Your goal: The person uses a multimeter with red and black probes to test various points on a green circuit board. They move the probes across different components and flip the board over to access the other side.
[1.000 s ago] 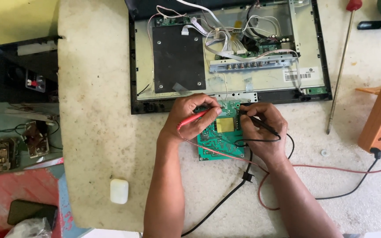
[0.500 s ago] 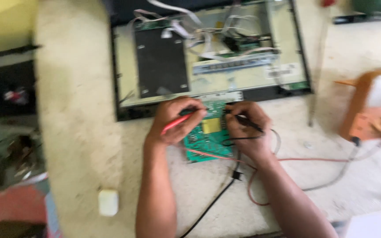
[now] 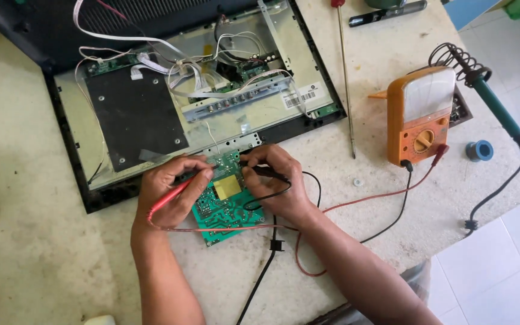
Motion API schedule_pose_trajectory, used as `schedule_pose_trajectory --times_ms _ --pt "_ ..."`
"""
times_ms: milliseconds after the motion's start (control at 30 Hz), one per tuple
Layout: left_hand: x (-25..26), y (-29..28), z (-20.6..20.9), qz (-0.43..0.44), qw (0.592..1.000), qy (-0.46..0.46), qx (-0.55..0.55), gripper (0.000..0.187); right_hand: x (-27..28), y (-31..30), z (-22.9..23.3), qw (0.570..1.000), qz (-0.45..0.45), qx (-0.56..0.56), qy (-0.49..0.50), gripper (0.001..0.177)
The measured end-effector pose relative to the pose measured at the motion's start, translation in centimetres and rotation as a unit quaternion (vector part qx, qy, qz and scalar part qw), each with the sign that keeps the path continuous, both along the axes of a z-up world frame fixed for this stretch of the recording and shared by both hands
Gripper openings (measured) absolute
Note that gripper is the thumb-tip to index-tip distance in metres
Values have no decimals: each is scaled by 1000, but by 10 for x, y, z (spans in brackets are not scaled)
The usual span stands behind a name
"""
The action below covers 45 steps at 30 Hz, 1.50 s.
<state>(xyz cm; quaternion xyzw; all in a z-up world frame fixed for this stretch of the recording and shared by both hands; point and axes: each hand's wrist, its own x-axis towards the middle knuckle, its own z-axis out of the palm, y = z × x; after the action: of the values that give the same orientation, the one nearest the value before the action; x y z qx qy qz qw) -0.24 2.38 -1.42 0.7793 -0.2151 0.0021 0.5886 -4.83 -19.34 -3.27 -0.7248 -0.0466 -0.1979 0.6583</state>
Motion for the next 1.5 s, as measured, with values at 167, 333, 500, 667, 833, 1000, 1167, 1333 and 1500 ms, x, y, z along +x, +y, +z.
schedule_pose_trajectory --times_ms 167,333,500,667,833,1000,1167,1333,1500 --pt "-2 -3 5 21 999 -29 -7 7 -6 0 -3 1000 22 -8 -3 13" --pt "-3 -7 10 15 997 28 -77 9 -8 5 1 999 16 -29 28 19" --pt "-3 -10 16 -17 992 33 -119 11 -11 8 2 997 -3 -73 28 20" --pt "-2 -13 15 -21 993 33 -108 10 -8 8 2 996 -13 -89 15 22" --pt "0 -15 15 -21 996 3 -91 10 -10 14 15 993 -10 -118 -19 20" --pt "2 -20 19 -12 996 -38 -76 7 -10 12 17 986 7 -145 -82 18" --pt "1 -21 13 -9 996 -42 -81 6 -11 10 12 988 13 -133 -76 18" --pt "1 -22 12 -6 996 -51 -75 5 -10 11 13 987 8 -139 -79 17" --pt "5 -22 18 -33 994 -84 -61 6 -13 5 13 992 28 -119 -34 15"
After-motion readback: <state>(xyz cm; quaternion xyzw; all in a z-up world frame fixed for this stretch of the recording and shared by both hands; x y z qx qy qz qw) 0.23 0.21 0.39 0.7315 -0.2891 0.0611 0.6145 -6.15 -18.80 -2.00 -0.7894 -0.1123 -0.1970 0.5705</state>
